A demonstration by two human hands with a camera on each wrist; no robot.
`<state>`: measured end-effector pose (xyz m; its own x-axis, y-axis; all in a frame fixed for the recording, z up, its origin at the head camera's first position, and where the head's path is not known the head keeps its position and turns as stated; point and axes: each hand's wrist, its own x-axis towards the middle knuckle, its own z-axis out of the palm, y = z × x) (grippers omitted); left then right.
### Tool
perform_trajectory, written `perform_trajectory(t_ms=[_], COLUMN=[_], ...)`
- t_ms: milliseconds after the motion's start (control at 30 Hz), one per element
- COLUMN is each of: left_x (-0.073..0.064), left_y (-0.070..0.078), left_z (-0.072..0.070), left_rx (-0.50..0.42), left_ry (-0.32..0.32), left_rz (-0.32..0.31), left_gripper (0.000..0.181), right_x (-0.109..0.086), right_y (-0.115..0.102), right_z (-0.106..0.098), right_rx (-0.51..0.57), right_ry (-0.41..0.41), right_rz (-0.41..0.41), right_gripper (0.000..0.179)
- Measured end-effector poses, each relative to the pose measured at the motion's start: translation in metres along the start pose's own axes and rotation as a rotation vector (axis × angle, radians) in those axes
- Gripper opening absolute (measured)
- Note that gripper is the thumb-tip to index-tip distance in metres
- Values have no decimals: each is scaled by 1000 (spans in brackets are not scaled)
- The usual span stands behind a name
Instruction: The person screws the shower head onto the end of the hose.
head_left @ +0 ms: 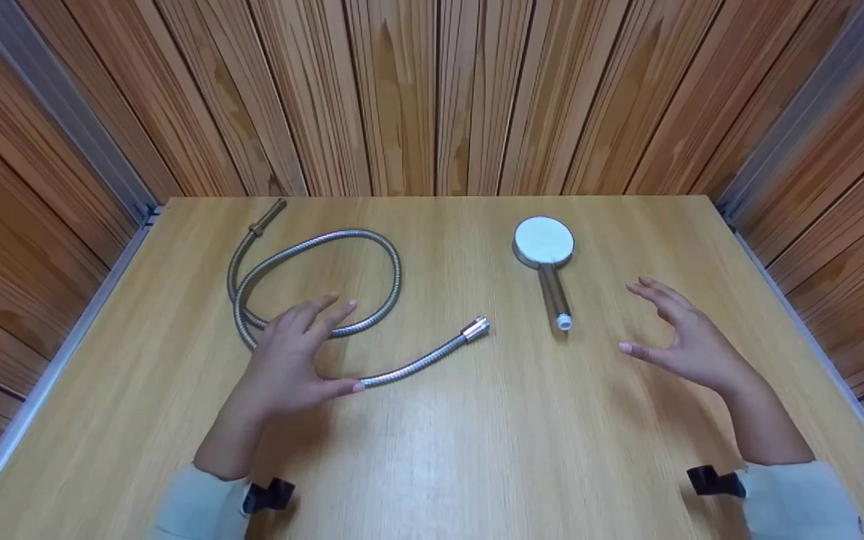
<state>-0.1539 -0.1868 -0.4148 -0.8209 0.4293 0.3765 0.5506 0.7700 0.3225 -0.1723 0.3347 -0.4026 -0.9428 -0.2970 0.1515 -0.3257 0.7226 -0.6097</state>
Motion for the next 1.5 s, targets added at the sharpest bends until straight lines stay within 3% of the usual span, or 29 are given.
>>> perform_trajectory(t_ms=[367,800,1033,1300,1500], left_x=[8,20,29,44,56], left_y=[10,19,24,31,34], left_z=[11,35,49,62,74], left_rx=[-108,-203,-330,-434,-483], left_ry=[-39,-112,-136,-171,-184], left_rz=[-9,9,-15,-20,-15], left_gripper=[84,84,79,74,75], right_x=[9,24,36,52,61], right_y=[6,17,23,29,34], right_z=[9,15,21,27,36], right_rx=[188,408,488,541,631], right_ry=[-13,-16,-37,-38,-71], right_rz=[14,30,128,148,210], right_gripper=[72,70,65,64,66])
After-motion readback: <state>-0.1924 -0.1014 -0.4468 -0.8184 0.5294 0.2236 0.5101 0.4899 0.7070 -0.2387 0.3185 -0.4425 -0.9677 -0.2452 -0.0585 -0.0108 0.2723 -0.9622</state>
